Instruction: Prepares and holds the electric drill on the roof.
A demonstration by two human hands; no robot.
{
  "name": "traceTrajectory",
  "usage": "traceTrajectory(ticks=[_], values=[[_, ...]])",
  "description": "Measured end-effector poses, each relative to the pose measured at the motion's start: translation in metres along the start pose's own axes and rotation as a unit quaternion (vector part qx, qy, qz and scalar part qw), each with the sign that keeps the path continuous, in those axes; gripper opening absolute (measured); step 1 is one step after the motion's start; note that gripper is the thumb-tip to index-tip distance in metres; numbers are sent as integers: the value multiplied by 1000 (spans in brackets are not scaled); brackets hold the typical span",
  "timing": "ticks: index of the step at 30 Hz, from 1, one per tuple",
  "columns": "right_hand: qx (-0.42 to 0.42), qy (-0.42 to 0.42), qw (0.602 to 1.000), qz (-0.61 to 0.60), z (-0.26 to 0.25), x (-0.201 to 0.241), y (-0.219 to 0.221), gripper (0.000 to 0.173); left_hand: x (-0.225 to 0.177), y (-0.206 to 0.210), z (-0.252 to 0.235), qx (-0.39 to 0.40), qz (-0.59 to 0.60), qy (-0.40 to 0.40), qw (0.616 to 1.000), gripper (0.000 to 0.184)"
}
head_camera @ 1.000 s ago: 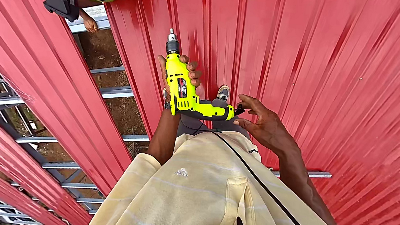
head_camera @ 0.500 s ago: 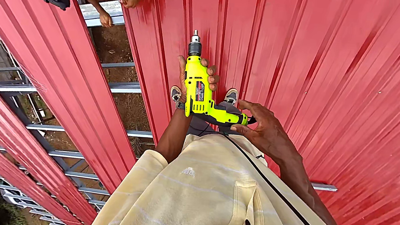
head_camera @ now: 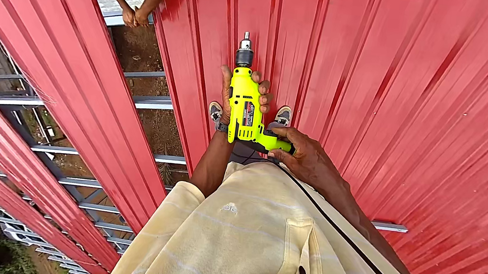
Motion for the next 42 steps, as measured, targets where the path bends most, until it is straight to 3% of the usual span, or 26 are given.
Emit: traceTrajectory(ticks=[8, 16, 23, 28, 42], values=[[-5, 36, 996, -79, 0, -7, 0, 45, 0, -4, 3, -35, 11, 6, 999, 84], [-15, 60, 985, -161, -11, -22, 6, 22, 11, -5, 7, -71, 3, -12, 997, 88], [21, 145, 923, -355, -14, -36, 10, 17, 23, -2, 11, -88, -10, -47, 995, 89], [28, 186, 898, -397, -10, -44, 16, 15, 26, -2, 12, -105, -27, -65, 992, 88], [16, 158, 875, -458, -1, -57, 29, 19, 26, 5, 14, -149, -67, -70, 984, 90]])
Point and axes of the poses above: each hand's wrist, its own z-axis away from the middle knuckle, its own y-axis out of the palm, x = y × z, the point moved 3 cm from there along -z, towards the middle knuckle, and after that the axes turned 15 degrees about -y, right-handed, at the moved point
